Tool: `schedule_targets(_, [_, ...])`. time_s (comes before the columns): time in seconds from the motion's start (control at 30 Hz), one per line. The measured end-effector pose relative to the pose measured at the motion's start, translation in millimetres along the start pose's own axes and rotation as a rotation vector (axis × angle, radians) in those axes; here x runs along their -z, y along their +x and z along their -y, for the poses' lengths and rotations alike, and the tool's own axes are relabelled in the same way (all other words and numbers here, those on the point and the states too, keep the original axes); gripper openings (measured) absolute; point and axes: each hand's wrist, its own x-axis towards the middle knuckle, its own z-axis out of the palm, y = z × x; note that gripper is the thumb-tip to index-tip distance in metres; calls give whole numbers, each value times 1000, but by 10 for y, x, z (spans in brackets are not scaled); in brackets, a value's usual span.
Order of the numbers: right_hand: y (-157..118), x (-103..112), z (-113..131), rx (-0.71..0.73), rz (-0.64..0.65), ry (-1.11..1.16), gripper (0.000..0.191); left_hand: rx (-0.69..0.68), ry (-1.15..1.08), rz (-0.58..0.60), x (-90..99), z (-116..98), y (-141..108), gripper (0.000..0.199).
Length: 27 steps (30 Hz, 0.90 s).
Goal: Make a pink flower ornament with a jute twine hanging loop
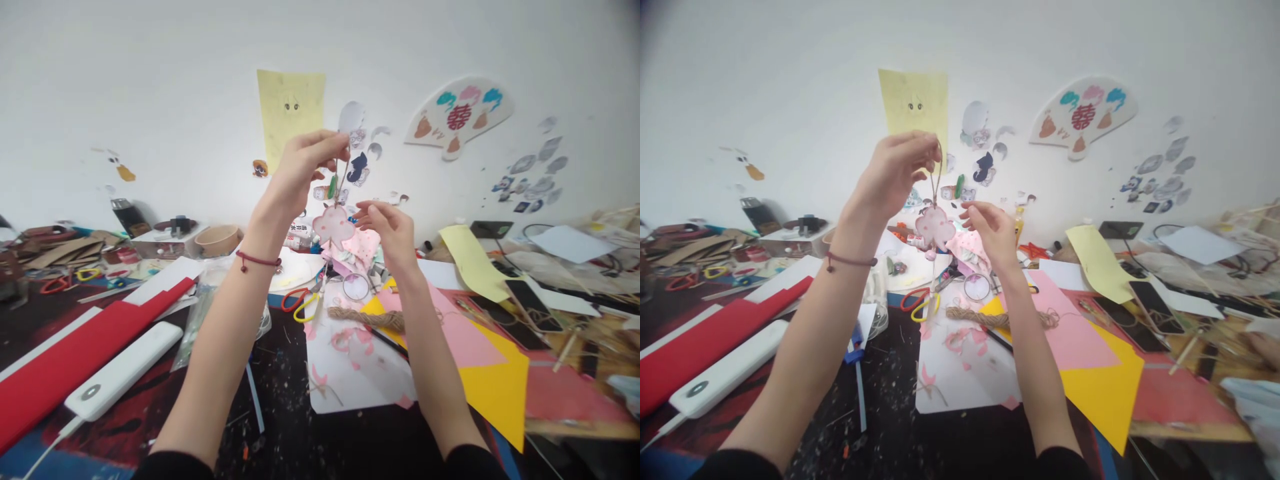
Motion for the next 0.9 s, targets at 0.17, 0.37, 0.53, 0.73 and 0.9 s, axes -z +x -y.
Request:
schedule_targets(0.17, [-124,-144,194,39,73,18,28,-11,-29,25,-117,-27,-168,18])
schedule_targets(0.37, [-264,-238,378,62,75,65,12,-53,-3,36,-248,-169,-323,17])
schedule_targets(0.53, [-344,-260,467,168,-5,26,7,-99,116,-24,-283,-225,-404,20])
schedule_targets(0.73, [-449,-262,635,280,-38,-195,5,-330,565,-177,-219,-337,-637,18])
schedule_targets(0.9, [-525,-264,755,467,-49,-388,11,-437,638,36,-68,-382,-865,31])
